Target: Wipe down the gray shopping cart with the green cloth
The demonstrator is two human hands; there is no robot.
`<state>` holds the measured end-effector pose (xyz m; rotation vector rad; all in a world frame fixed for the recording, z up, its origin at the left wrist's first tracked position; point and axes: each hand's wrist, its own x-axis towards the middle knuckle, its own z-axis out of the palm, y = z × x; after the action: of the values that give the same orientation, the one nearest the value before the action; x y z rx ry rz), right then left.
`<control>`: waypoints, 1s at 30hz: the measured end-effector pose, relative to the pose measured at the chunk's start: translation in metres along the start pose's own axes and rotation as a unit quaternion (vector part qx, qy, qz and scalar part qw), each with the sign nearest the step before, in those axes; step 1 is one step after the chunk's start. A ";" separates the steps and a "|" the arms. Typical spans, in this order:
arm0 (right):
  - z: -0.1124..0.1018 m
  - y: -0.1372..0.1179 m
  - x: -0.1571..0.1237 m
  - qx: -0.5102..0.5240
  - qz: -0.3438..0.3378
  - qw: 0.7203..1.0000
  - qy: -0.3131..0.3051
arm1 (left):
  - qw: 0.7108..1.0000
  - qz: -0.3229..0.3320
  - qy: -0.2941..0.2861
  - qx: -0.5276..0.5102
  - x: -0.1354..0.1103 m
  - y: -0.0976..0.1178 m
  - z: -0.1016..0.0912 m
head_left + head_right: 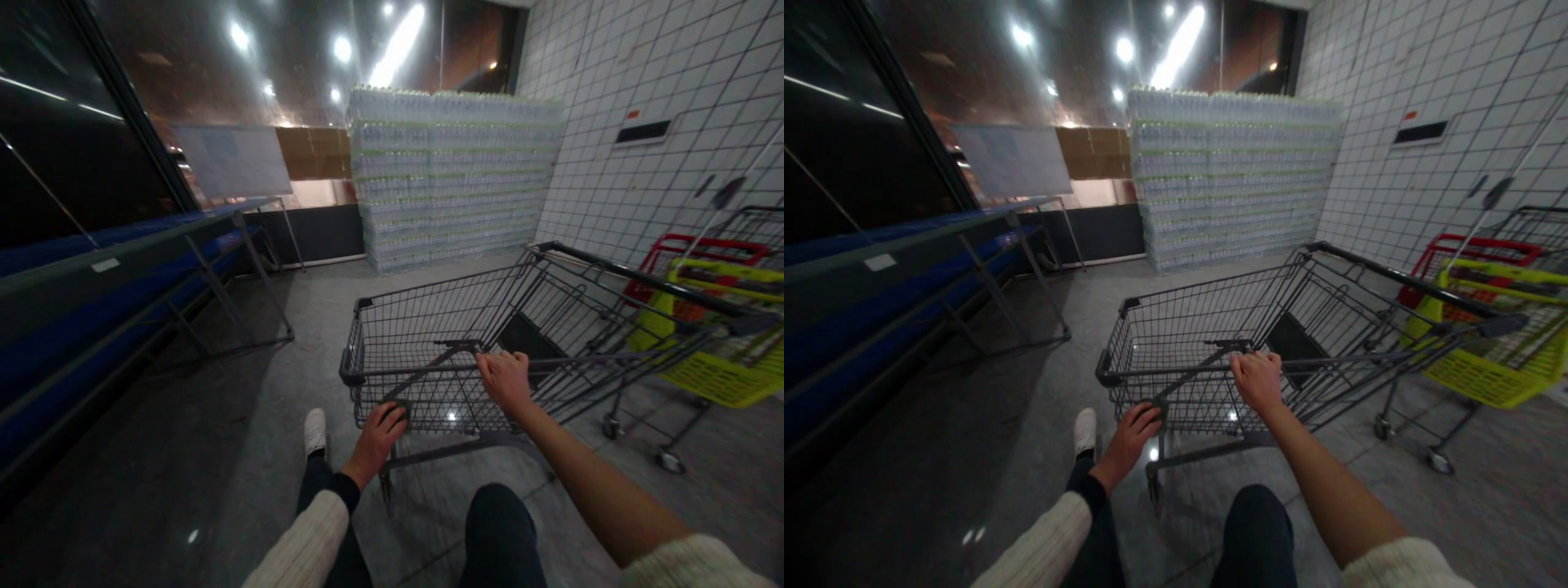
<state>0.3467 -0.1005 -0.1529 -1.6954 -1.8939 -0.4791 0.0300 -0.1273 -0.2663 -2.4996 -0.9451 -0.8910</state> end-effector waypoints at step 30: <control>-0.004 -0.001 0.000 0.017 0.010 1.000 -0.002 | 0.995 0.075 0.060 0.020 0.095 0.043 0.027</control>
<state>0.3463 -0.1031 -0.1500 -1.6919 -1.8755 -0.4341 0.1269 -0.1000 -0.2279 -2.4162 -0.7201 -0.9508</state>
